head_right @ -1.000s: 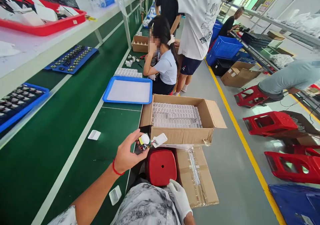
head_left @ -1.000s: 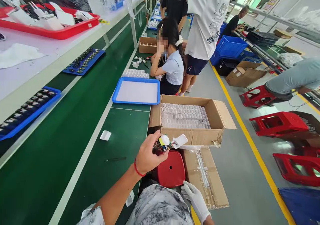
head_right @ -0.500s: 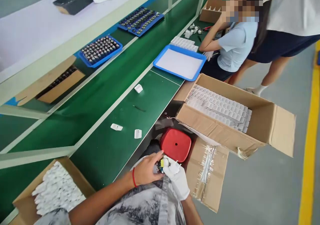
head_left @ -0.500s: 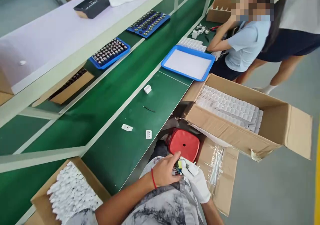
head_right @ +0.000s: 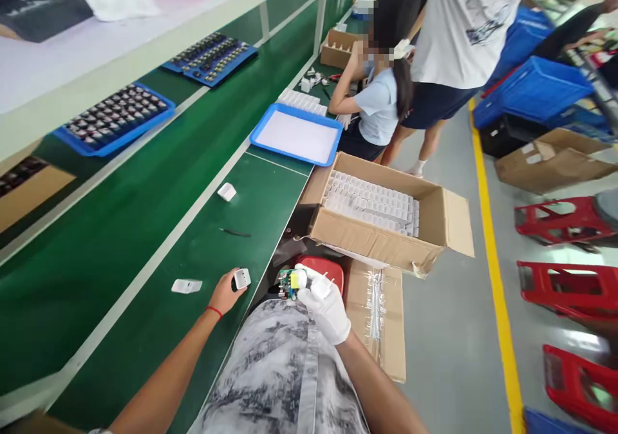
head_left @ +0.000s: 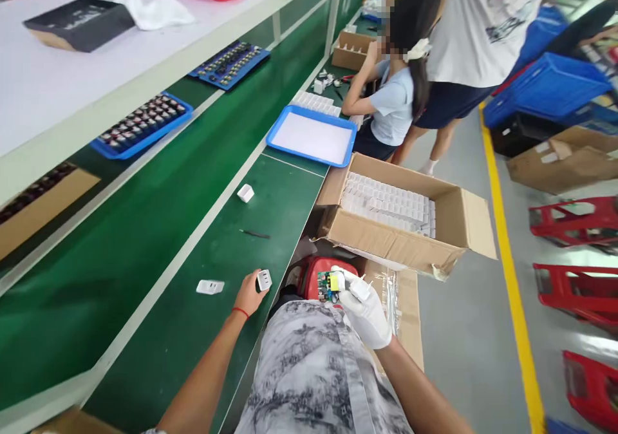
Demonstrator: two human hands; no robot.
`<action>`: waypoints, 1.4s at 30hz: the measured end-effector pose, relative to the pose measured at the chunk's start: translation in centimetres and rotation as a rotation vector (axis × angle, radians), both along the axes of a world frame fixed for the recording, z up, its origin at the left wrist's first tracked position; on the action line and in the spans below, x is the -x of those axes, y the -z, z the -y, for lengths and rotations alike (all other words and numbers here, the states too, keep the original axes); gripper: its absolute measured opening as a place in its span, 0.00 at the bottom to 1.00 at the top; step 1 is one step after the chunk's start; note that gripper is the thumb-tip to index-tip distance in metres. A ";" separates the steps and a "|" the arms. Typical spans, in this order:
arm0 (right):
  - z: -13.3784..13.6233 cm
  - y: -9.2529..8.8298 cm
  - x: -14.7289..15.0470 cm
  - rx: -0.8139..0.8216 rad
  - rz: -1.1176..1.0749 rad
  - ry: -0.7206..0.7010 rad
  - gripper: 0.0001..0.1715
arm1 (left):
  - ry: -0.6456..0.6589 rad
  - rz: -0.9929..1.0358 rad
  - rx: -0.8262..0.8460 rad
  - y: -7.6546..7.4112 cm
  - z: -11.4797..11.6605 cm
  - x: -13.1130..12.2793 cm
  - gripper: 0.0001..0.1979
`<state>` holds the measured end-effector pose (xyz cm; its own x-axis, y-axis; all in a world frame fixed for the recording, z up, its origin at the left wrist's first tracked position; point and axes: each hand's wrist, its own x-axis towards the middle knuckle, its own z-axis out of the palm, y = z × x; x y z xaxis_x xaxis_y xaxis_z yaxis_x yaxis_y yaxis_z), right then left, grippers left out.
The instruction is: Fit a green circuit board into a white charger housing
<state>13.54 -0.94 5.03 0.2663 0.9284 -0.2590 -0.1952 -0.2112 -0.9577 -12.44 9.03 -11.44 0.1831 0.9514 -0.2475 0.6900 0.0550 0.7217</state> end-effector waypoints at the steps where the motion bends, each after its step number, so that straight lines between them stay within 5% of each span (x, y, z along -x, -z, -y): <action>1: -0.4 -0.6 0.1 -0.028 0.048 0.008 0.26 | 0.009 0.025 -0.019 -0.2 -0.6 -0.5 0.23; 4: -1.3 -2.3 0.6 -0.138 0.117 0.063 0.20 | 0.066 0.131 -0.101 -2.2 -2.2 -2.8 0.24; 8: -2.1 -3.5 0.9 -0.324 0.044 0.067 0.21 | 0.194 0.300 -0.210 -6.6 -3.5 -7.2 0.27; 14: -1.5 -4.7 -0.8 -0.218 0.138 0.246 0.19 | 0.427 0.516 -0.419 -14.3 -3.0 -12.3 0.25; 17: -0.8 -5.5 -2.2 -0.165 0.319 0.356 0.16 | 0.522 0.567 -0.503 -16.7 -2.5 -13.6 0.25; 25: 2.0 -5.4 -5.0 -0.157 0.482 0.395 0.19 | 0.637 0.670 -0.441 -18.6 -1.0 -15.8 0.28; 34: 2.7 -8.4 -4.1 -0.304 0.371 0.454 0.21 | 0.670 0.784 -0.346 -19.6 -0.4 -17.0 0.27; 42: 2.9 -5.6 -5.0 -0.146 0.016 0.531 0.35 | 0.623 0.721 -0.352 -21.4 -0.7 -18.0 0.17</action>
<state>18.53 -3.89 10.59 0.7105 0.6916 -0.1298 -0.2241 0.0475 -0.9734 5.60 9.68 9.94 0.6665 0.6330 0.3938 -0.0832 -0.4617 0.8831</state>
